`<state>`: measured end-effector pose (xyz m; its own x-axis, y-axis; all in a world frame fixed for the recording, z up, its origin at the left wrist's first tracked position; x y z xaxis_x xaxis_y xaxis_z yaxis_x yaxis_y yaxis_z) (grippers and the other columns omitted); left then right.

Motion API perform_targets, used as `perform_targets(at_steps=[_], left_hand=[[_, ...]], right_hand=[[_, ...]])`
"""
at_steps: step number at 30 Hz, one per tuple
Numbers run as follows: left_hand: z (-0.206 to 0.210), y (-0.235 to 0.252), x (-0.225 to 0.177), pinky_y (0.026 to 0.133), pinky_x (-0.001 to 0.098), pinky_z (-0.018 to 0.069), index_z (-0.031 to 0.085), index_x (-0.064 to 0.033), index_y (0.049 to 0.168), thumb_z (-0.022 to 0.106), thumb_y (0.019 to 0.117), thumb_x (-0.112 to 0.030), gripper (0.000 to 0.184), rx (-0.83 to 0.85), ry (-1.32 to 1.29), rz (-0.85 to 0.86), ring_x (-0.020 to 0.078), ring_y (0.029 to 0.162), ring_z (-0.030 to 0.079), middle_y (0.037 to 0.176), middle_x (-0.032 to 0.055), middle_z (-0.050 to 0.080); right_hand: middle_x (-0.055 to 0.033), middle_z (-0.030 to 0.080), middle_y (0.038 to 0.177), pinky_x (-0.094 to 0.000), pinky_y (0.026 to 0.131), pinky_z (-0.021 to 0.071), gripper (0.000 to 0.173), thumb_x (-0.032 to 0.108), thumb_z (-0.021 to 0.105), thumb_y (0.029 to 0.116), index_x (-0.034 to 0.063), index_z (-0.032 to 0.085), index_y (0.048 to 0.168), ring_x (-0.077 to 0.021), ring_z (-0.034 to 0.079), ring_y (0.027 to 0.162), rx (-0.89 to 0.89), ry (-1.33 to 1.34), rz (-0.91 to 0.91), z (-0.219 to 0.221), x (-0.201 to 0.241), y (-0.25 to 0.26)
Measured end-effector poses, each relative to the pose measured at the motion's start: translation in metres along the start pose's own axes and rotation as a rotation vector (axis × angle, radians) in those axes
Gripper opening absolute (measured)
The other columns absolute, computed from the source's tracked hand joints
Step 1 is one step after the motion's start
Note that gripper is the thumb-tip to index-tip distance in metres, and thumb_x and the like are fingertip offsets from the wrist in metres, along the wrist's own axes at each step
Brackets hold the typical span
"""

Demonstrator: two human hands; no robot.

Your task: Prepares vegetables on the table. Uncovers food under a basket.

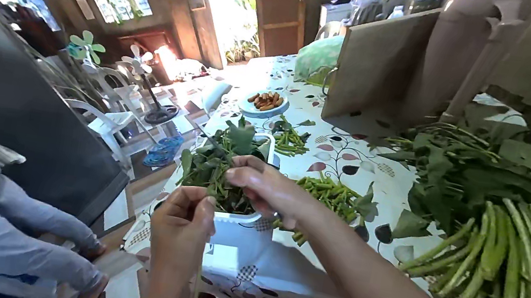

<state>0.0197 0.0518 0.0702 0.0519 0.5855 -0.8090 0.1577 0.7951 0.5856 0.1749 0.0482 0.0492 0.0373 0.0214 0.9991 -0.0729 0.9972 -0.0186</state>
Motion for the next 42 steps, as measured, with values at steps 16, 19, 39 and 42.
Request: perform_targets(at_steps=[16,19,39,42], left_hand=[[0.021,0.038,0.003,0.052,0.0159,0.0534,0.061,-0.0166,0.104,0.051,0.1021,-0.01,0.012,0.215,-0.193,-0.017,0.0007,0.056,0.06,0.077,-0.0079,0.066],[-0.003,0.042,-0.011,0.052,0.0165,0.053,0.061,-0.0195,0.106,0.05,0.1034,-0.013,0.013,0.089,-0.177,0.05,0.0007,0.058,0.06,0.079,-0.0093,0.066],[0.023,0.015,-0.019,0.063,0.0176,0.0558,0.068,-0.0042,0.108,0.062,0.0973,-0.007,0.012,0.322,0.018,0.114,-0.0018,0.067,0.064,0.078,-0.007,0.069],[0.111,-0.005,-0.013,0.064,0.0265,0.0545,0.067,0.0074,0.118,0.063,0.0977,-0.007,0.026,0.667,0.183,0.175,0.0107,0.066,0.063,0.081,0.0101,0.069]], right_hand=[[0.0035,0.056,0.072,-0.0139,0.041,0.0476,0.039,0.054,0.048,0.0992,0.0166,0.055,0.111,0.0002,0.052,0.046,0.302,0.195,-0.054,-0.064,0.037,-0.061],[0.0031,0.056,0.069,-0.0143,0.039,0.0457,0.035,0.05,0.042,0.1031,0.0166,0.054,0.105,0.0,0.049,0.043,0.298,0.19,-0.046,-0.046,0.036,-0.041],[-0.0029,0.066,0.089,-0.021,0.057,0.0567,0.066,0.058,0.074,0.083,0.014,0.061,0.13,-0.0092,0.065,0.067,0.295,0.635,-0.265,-0.09,-0.004,-0.097],[-0.0041,0.069,0.1,-0.021,0.067,0.058,0.068,0.06,0.067,0.0861,0.007,0.063,0.128,-0.0095,0.068,0.076,0.428,0.785,-0.366,-0.094,-0.045,-0.128]])
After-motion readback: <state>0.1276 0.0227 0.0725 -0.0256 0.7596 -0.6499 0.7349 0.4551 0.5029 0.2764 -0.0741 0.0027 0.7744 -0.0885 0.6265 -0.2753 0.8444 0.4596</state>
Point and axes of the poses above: each hand's wrist, its own y-axis towards the middle knuckle, its own z-axis out of the palm, x = y × z, the point moved 8 cm from there along y, towards the middle knuckle
